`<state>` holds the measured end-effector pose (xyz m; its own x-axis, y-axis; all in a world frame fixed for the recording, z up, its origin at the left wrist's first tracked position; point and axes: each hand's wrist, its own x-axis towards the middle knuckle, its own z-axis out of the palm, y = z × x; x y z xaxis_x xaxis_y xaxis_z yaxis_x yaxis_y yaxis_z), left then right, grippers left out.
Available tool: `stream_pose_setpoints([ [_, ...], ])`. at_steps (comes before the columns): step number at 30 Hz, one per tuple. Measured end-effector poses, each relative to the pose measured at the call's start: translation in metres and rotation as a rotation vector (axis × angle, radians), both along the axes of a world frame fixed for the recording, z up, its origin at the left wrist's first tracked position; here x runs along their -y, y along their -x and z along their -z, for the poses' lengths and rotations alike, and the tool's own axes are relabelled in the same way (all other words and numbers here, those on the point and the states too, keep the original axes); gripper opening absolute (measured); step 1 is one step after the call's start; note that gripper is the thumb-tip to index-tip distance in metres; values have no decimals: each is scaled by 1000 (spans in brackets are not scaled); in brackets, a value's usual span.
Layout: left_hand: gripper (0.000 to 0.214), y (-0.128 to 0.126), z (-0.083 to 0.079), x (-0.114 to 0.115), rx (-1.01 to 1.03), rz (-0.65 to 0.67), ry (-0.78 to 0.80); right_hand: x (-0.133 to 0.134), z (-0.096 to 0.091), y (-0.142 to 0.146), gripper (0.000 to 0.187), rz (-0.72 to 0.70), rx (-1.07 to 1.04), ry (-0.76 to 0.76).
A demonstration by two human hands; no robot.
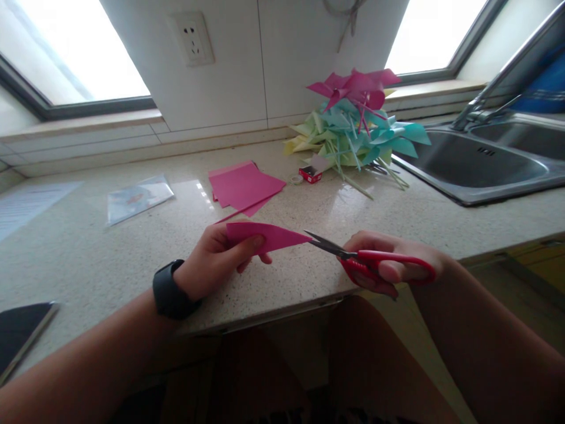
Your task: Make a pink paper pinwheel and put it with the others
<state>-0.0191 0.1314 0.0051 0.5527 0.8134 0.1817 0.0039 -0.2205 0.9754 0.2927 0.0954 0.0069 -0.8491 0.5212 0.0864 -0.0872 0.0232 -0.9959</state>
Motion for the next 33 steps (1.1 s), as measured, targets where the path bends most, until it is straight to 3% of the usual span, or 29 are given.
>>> stream_pose_setpoints([
  [7,20,-1,-6,7,-92,22,-81,-1,1,1,54,4,73,136],
  [16,17,-4,-7,9,-35,50,-71,-2,2,0,53,-14,38,113],
  [26,51,-1,-1,9,9,92,35,-1,2,2,52,-19,-26,69],
  [33,55,-3,-3,11,-29,33,6,-1,0,2,50,-20,-23,42],
])
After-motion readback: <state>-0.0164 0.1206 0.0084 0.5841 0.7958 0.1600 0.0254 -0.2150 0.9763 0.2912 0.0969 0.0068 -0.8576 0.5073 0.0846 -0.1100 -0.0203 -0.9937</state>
